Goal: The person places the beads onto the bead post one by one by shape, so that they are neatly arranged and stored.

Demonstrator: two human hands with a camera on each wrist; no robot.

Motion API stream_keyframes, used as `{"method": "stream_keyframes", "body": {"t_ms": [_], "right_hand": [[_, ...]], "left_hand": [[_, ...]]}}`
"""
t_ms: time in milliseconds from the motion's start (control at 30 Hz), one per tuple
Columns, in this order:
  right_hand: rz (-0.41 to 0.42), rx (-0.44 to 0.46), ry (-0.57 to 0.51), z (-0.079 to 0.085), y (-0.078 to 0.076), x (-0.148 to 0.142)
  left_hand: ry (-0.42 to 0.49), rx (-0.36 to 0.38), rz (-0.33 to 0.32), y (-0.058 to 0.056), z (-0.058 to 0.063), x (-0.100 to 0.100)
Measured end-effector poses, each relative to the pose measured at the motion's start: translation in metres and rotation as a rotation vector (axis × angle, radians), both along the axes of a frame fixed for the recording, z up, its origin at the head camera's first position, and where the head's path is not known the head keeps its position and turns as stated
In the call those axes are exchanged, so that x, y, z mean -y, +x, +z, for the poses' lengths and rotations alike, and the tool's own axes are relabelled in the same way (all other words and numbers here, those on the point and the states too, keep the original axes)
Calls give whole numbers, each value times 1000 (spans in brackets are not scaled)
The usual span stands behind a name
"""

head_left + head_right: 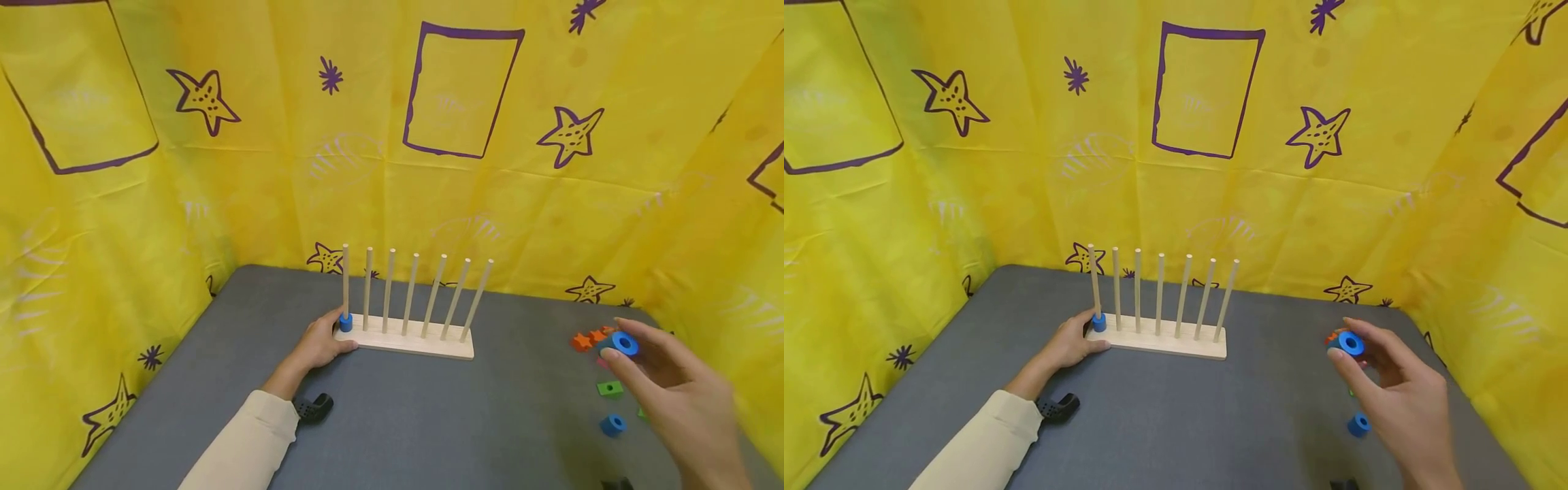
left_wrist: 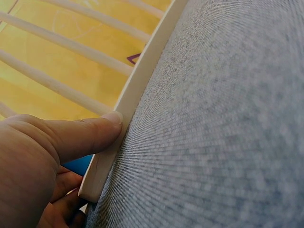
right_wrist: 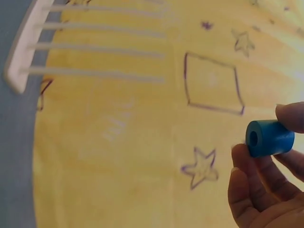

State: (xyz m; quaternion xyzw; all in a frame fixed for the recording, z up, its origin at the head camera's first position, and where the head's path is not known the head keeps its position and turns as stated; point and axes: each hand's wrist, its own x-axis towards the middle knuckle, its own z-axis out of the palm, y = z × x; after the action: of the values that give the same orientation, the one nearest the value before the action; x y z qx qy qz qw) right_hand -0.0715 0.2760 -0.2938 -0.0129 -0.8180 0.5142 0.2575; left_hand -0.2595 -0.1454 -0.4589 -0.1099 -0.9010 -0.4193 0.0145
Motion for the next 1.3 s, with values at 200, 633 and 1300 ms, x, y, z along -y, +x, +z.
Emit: {"method": "stream_keyframes", "body": {"t_ms": [200, 633, 1300], "right_hand": [[156, -168, -172, 19, -13, 28], [382, -324, -28, 43, -45, 67], [508, -258, 90, 48, -109, 144]], "left_hand": [[-8, 1, 4, -1, -1, 0], [8, 19, 16, 0, 1, -1], [-2, 6, 5, -1, 1, -1]]}}
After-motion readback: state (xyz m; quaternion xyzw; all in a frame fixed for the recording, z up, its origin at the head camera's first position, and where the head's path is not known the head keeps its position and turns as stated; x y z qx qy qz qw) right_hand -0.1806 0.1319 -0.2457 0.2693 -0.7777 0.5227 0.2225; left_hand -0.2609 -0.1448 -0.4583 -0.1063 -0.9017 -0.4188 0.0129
